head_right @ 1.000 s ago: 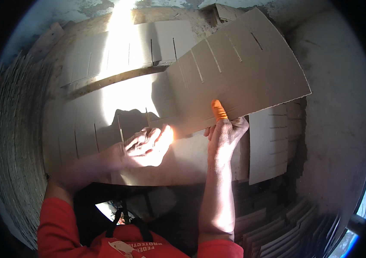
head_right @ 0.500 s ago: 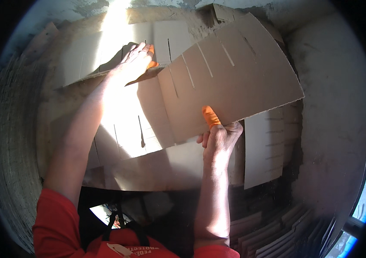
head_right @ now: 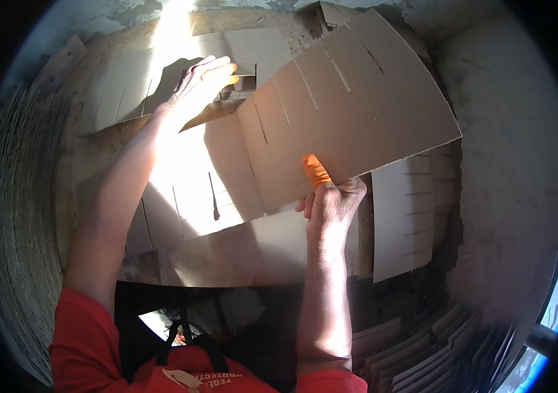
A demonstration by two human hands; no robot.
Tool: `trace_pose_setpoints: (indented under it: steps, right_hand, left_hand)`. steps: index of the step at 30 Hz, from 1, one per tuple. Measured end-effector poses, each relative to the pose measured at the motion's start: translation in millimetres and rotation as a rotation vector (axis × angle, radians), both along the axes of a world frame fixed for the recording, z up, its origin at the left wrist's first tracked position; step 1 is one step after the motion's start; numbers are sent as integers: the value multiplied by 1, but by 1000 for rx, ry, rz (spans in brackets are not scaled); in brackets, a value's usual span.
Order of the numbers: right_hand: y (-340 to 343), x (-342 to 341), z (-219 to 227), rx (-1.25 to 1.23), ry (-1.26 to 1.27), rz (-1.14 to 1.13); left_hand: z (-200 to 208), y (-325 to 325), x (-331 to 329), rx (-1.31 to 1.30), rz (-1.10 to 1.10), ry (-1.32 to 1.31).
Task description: The person assembles pre-cut cardboard pieces by folding along scored lines and interlocking tabs to form box-like structures. They handle each piece individually, aligning edges and snapping parts together, then place the assembled units into a growing stack.
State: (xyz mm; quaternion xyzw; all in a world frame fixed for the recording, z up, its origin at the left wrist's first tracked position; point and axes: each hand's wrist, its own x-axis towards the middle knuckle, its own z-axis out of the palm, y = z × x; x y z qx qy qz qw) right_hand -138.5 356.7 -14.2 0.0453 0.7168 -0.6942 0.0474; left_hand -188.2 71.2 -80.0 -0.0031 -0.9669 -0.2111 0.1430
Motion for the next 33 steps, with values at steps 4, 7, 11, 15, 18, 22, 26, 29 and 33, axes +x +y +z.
trace_pose_setpoints:
  steps: [4,7,11,15,18,22,26,29,33]
  right_hand:
    - [0,1,2,28,-4,2]
    - [-4,3,4,8,15,13]
    - [2,2,0,-19,26,25]
    - [0,2,-1,-55,38,46]
    - [0,1,-3,-39,54,48]
    - [7,-1,-6,-29,60,49]
    - [-3,2,1,-51,79,76]
    - [-8,2,6,-39,19,15]
    - [-2,1,2,-35,-30,7]
  left_hand:
    - [1,-4,2,-259,-77,75]
    - [-1,-10,1,-571,-103,16]
    - [-1,2,12,-926,-139,324]
    - [-15,4,14,-839,-164,344]
    - [-20,17,25,-801,-222,190]
    - [-15,39,45,-794,-383,417]
    - [-60,64,96,-748,-354,447]
    - [-23,104,142,-638,-442,433]
    - [41,108,125,20,-475,256]
